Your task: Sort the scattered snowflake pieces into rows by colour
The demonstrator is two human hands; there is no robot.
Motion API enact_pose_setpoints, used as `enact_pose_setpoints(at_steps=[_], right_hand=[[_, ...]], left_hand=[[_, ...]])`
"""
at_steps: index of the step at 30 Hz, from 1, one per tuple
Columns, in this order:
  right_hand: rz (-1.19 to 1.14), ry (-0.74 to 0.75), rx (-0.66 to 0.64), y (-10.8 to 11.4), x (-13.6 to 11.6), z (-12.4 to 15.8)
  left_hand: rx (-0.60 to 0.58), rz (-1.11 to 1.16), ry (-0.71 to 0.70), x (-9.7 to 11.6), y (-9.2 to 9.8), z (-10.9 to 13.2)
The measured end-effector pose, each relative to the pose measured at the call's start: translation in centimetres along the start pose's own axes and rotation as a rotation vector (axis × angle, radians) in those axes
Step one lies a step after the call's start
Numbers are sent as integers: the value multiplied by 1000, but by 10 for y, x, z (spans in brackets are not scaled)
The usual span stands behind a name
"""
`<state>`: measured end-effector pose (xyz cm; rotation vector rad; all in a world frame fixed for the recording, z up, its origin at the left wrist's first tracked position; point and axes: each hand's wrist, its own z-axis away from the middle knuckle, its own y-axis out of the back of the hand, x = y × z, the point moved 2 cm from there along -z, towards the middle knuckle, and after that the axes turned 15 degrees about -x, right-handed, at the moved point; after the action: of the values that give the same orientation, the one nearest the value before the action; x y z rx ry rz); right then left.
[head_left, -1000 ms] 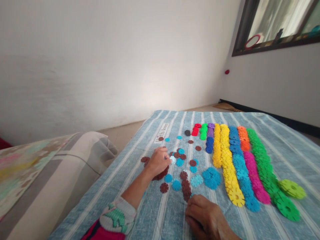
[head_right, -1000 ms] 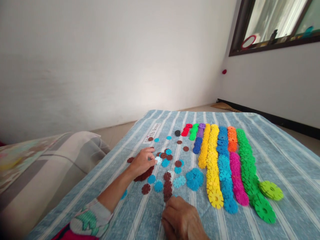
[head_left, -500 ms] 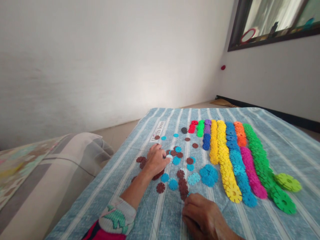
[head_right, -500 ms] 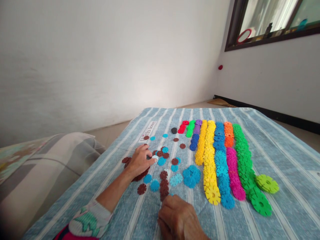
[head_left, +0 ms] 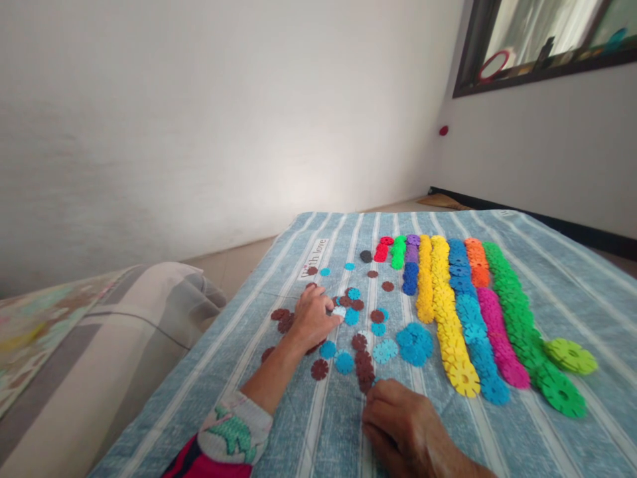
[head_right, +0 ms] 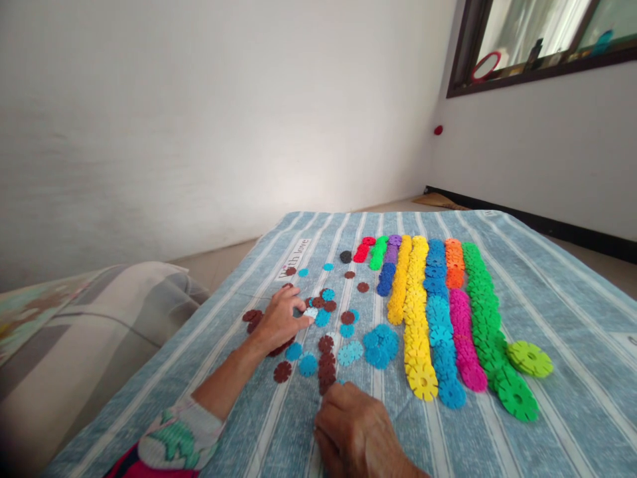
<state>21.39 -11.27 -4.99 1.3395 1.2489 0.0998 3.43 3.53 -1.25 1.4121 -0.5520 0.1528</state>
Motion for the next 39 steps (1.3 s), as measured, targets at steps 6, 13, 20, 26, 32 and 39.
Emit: enact_pose_setpoints(at_steps=[6, 13, 20, 26, 32, 39], right_hand=[[11, 5, 14, -1, 1, 0], [27, 0, 17, -4, 2, 0], [44, 22, 21, -4, 2, -1], [48, 36, 41, -3, 4, -2], [42, 38, 75, -5, 4, -2], [40, 48, 87, -8, 7, -2]], left_hand=[[7, -9, 7, 2, -1, 1], [-26, -41, 11, 8, 3, 3], [5, -26, -22, 8, 6, 3], [84, -14, -138, 16, 3, 7], [58, -129, -196, 26, 1, 14], [-50, -247, -151, 31, 12, 20]])
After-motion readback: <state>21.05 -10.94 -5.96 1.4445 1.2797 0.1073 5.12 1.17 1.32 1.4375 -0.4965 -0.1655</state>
